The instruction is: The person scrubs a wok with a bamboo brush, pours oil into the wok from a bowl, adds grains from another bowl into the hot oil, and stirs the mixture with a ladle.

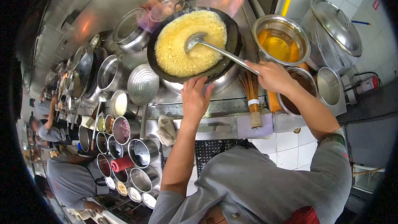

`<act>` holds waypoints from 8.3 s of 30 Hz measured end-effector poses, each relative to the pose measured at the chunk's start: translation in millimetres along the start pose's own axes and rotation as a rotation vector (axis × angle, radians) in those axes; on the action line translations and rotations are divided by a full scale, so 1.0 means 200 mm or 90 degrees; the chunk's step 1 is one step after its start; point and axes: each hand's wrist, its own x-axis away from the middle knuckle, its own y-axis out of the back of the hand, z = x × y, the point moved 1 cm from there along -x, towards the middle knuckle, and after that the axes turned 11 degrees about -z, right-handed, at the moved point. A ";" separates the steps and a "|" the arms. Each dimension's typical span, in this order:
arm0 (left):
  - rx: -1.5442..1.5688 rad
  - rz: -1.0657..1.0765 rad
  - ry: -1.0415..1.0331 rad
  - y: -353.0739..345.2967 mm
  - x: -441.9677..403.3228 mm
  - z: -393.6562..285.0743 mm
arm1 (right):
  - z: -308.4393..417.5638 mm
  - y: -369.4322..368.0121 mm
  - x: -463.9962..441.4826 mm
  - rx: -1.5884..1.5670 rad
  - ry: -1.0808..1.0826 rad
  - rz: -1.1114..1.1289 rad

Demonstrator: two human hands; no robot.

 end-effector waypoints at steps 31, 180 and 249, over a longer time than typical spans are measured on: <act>0.068 0.039 -0.057 -0.04 0.02 0.09 | 0.04 -0.13 -0.17 0.057 -0.068 -0.069; -0.058 0.457 0.502 0.45 3.19 1.14 | 0.05 0.27 0.15 -0.078 -0.161 -0.045; 0.335 0.494 0.629 0.07 2.07 0.63 | -0.31 -0.28 -0.26 -0.158 -0.047 0.017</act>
